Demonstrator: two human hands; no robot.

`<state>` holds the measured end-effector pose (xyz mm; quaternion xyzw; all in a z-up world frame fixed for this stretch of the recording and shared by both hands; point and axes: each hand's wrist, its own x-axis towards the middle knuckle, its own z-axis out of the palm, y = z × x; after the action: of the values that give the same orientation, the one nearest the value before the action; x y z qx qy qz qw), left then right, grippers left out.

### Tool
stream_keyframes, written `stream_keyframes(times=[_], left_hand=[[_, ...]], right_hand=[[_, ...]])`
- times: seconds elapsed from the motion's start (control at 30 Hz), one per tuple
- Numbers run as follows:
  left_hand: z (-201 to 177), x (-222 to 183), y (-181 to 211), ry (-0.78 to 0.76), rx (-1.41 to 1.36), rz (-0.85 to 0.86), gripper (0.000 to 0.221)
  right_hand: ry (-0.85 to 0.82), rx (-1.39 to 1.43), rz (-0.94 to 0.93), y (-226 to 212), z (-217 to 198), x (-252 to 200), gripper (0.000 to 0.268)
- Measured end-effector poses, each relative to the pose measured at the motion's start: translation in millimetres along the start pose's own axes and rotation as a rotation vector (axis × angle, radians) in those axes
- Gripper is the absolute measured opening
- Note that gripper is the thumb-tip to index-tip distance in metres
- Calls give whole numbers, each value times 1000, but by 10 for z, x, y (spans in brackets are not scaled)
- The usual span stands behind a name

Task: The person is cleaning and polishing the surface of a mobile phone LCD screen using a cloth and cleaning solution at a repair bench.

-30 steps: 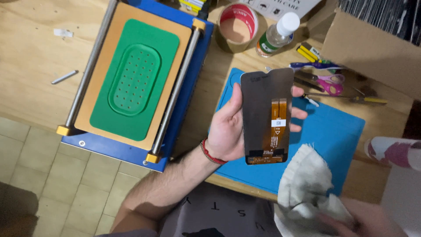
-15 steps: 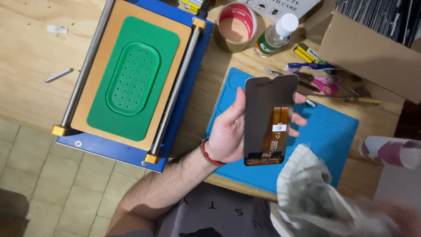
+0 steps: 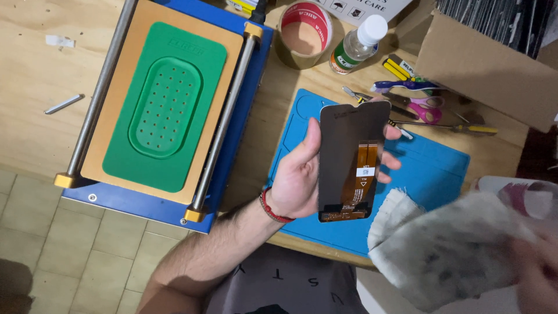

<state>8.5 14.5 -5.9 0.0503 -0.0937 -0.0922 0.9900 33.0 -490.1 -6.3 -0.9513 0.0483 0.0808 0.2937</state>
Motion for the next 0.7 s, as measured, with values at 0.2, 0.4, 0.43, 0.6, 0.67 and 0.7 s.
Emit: stream_keyframes(times=[0.2,0.4,0.43,0.6,0.67,0.7], left_hand=[[5,7,-30,-11,14,-13,90],[8,-6,-23,-20,-28,3,88],[5,1,-30,-28,-31,7,89],[-16,45,-91,42,120,88,84],[-35,15,-144,82,214,117,83],[-61,0,-170,45,138,90,85]], right_hand=[[-8,181,67,-282,26,-88,38],[-229,-95,-181,-1699,237,-14,30],[-238,98,-419,-1603,267,23,18],[111,-91,-723,-2418,576,-268,1],[290,-146,-947,-2704,714,-276,8],[193,-256,-1265,-2899,764,-228,4]])
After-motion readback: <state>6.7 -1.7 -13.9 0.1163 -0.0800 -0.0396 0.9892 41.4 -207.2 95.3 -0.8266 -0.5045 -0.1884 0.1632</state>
